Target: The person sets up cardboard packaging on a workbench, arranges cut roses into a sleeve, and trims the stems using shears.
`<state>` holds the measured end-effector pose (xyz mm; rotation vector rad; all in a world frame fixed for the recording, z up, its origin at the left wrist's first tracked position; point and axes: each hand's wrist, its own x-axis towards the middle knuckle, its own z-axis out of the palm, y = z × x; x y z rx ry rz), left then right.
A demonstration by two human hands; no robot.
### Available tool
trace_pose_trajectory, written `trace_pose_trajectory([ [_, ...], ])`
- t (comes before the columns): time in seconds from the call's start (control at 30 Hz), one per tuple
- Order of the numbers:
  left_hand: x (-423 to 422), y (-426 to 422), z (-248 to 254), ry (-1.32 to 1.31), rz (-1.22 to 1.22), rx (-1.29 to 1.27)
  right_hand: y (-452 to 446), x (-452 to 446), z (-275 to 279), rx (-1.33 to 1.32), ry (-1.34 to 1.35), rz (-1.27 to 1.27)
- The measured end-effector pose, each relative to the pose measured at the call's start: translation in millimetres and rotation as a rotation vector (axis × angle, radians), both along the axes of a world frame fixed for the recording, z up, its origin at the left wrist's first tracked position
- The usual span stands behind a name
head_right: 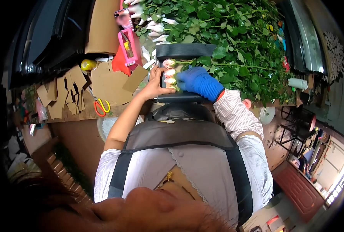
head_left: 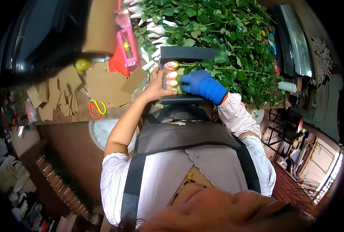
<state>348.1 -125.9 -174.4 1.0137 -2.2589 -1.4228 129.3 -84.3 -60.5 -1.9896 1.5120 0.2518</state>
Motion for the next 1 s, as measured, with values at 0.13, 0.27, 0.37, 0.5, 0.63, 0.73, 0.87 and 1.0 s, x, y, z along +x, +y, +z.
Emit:
trace_pose_trajectory([
  [0.13,4.4,0.5,-5.2,-0.02,-0.018,-0.024,6.2,6.2,-42.9,-0.073,0.086,-0.02],
  [0.27,-0.8,-4.2,-13.6,-0.015,0.013,-0.011,7.2,11.7,-46.6,-0.104,0.122,0.083],
  [0.37,-6.2,-2.8,-12.5,0.038,0.092,-0.026,11.4,9.5,-49.4,-0.156,0.117,0.079],
  [0.5,-5.7,6.5,-7.4,0.14,0.16,-0.078,6.4,12.9,-30.6,-0.203,0.119,-0.102],
  [0.63,-4.2,6.3,-8.1,0.167,0.139,0.011,4.3,10.2,-49.6,-0.173,0.126,-0.116],
  [0.73,-11.6,5.2,-9.8,0.151,0.242,0.09,7.3,7.3,-57.9,-0.177,0.133,-0.066],
  [0.87,-17.7,9.4,-3.7,0.125,0.324,0.027,15.0,6.9,-44.0,-0.277,0.168,-0.206],
  [1.0,-19.4,11.1,-10.3,0.105,0.329,-0.027,-5.6,2.6,-60.7,-0.283,0.13,-0.266],
])
